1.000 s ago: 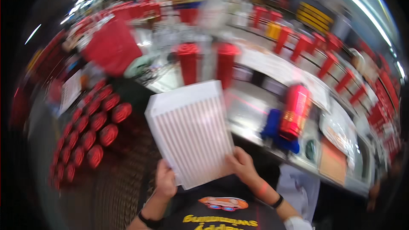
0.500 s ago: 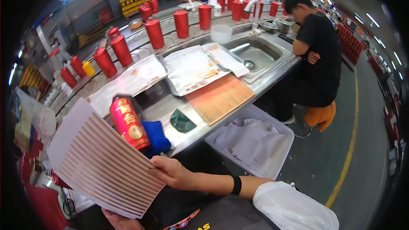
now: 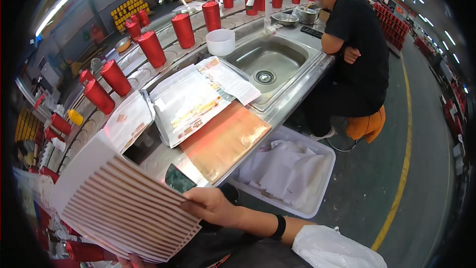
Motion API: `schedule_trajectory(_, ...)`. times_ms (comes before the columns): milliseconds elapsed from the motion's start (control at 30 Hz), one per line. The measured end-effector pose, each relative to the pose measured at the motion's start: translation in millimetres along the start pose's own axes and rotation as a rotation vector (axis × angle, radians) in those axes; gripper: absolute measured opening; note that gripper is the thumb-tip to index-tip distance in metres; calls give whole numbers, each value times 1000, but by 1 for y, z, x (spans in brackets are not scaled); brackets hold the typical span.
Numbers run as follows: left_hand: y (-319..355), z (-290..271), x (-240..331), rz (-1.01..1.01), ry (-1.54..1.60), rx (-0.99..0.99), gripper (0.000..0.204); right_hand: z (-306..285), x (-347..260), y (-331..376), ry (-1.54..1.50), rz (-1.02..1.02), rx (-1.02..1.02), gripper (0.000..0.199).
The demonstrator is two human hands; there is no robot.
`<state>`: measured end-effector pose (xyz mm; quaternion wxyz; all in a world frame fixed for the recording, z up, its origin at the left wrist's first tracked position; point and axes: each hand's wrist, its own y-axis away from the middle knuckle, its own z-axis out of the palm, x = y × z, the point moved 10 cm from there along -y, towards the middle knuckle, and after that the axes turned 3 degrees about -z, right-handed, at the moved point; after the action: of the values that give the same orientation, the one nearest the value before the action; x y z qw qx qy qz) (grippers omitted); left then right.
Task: Apply gold-foil decorative labels to red cylindrical containers at a manufacturing workstation.
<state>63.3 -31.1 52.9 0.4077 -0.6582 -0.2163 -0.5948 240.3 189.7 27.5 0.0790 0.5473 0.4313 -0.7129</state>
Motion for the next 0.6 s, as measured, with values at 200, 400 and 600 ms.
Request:
schedule_trajectory(200, -16, 18, 19, 58, -209, 30, 40, -83, 17, 4, -2, 167, 224, 16)
schedule_trajectory(400, -23, 13, 14, 361, -668, -94, 36, -134, 33, 14, -223, 165, 488, 24)
schedule_trajectory(600, -33, 23, -5, -74, -178, 49, 43, -140, 39, 13, -236, 203, 518, 24)
